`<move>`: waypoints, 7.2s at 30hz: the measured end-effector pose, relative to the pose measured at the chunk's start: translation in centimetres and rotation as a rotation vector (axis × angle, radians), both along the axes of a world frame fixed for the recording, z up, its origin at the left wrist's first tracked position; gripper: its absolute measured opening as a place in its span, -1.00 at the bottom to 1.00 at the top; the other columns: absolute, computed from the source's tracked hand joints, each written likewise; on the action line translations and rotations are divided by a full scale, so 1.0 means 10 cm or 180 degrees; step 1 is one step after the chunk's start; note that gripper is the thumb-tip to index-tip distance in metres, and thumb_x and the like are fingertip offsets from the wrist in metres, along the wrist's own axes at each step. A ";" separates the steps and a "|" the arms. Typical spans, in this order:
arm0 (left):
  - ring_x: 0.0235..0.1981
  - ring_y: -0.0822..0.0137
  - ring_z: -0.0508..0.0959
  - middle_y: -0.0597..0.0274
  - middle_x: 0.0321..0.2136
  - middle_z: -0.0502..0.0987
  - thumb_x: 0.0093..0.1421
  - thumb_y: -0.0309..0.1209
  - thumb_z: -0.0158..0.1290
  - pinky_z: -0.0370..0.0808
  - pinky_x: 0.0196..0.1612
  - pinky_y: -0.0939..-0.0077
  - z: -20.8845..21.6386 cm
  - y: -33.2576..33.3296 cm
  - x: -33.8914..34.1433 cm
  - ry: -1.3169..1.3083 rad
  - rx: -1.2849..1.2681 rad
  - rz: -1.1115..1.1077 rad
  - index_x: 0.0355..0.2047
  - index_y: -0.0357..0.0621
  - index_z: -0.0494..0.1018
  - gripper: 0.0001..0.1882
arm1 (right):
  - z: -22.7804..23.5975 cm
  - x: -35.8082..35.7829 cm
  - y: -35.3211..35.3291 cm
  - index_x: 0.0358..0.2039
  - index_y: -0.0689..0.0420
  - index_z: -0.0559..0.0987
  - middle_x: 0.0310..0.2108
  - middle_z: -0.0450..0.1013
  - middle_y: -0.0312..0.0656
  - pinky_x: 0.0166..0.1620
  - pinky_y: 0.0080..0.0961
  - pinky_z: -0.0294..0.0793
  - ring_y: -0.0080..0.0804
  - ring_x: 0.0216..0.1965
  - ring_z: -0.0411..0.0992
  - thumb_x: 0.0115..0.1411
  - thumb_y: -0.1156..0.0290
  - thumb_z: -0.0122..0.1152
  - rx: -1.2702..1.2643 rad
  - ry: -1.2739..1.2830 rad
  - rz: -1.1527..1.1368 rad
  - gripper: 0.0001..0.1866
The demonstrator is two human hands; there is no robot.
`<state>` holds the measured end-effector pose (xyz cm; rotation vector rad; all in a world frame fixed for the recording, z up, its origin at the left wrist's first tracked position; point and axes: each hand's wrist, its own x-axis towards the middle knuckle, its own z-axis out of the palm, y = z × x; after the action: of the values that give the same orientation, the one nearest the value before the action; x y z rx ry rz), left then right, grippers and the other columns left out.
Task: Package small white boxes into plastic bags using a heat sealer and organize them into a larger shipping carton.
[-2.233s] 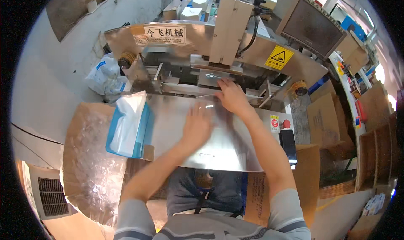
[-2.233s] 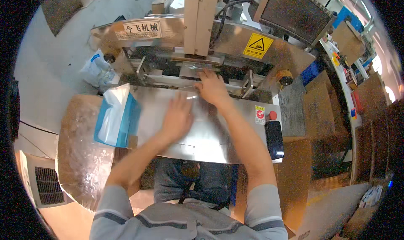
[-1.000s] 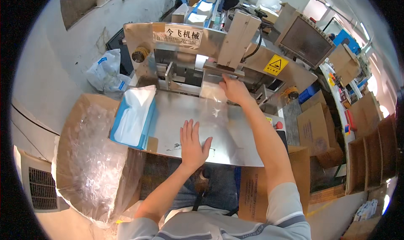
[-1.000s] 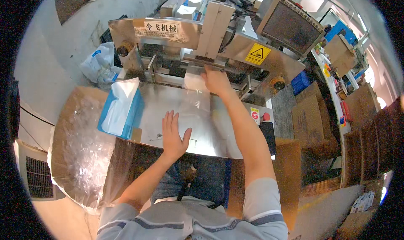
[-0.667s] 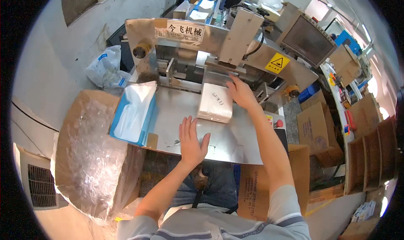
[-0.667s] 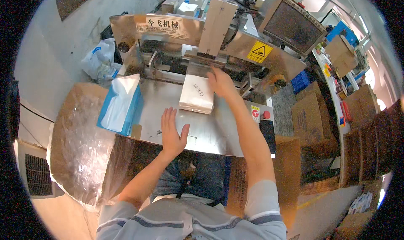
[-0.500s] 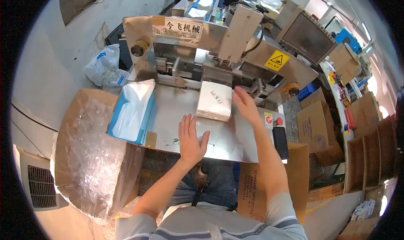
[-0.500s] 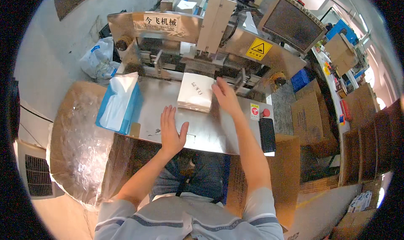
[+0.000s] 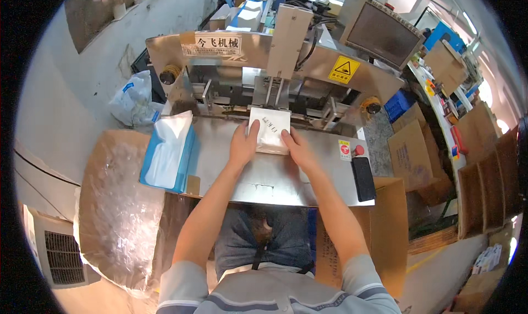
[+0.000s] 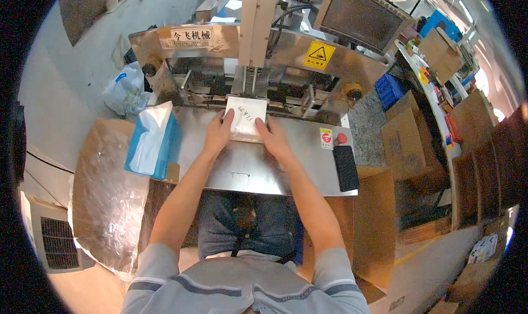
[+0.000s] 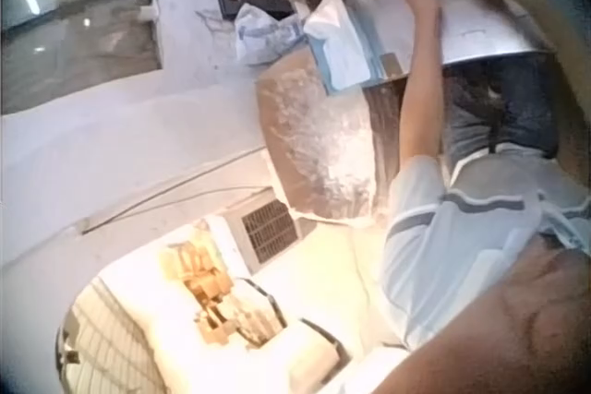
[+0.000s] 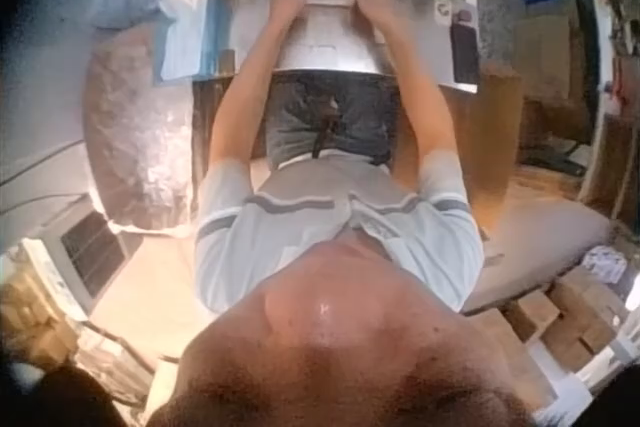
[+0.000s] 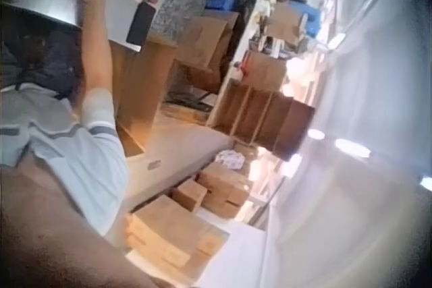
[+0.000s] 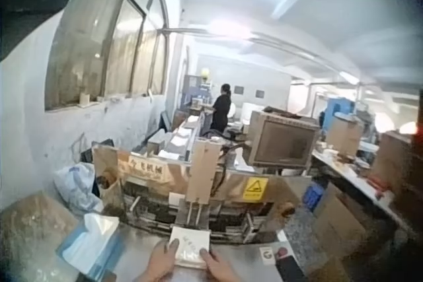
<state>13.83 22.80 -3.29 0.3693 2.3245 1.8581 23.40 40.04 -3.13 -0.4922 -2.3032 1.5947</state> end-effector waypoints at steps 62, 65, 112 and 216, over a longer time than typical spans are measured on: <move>0.15 -0.16 0.45 -0.34 0.15 0.40 0.29 -0.20 0.16 0.37 0.25 0.17 0.01 -4.71 0.26 0.1893 -0.2231 0.2621 0.22 -0.49 0.28 -0.33 | 0.63 1.96 0.24 0.35 0.02 0.30 0.27 0.35 -0.12 0.21 -0.22 0.44 -0.16 0.23 0.39 0.41 -0.18 -0.19 -0.4564 0.2177 0.0216 -0.31; 0.14 0.13 0.47 -0.09 0.17 0.44 0.37 -0.37 0.08 0.39 0.22 0.32 0.44 -3.39 0.66 0.1732 -0.1433 0.1675 0.22 -0.43 0.31 -0.50 | 0.70 1.94 0.18 0.35 0.03 0.29 0.26 0.37 -0.18 0.23 -0.13 0.40 -0.16 0.22 0.38 0.41 -0.20 -0.22 -0.4506 0.2005 0.0183 -0.30; 0.30 -0.23 0.22 -0.28 0.31 0.19 0.38 -0.24 0.00 0.18 0.33 0.00 -0.36 0.97 1.89 0.3019 -0.2186 -0.2128 0.26 -0.28 0.29 -0.47 | -1.99 6.99 1.53 0.00 0.41 0.54 0.01 0.50 0.20 0.00 -0.22 0.56 0.01 0.03 0.52 -0.28 -0.13 0.59 -0.0687 -0.2916 -0.3353 -0.03; -0.37 0.29 0.68 0.11 -0.34 0.68 0.21 -0.36 0.25 0.59 -0.32 0.42 1.07 -1.04 1.55 0.0698 0.0577 -0.1732 -0.02 -0.24 0.49 -0.63 | 1.21 1.75 -0.66 -0.35 0.22 0.64 -0.45 0.59 -0.07 -0.29 -0.50 0.52 -0.27 -0.39 0.59 0.13 0.53 0.34 0.0729 0.0371 0.1030 -0.92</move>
<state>29.35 12.43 7.40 1.1482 1.8980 1.8088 40.86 33.44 9.00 0.0293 -2.5274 1.4169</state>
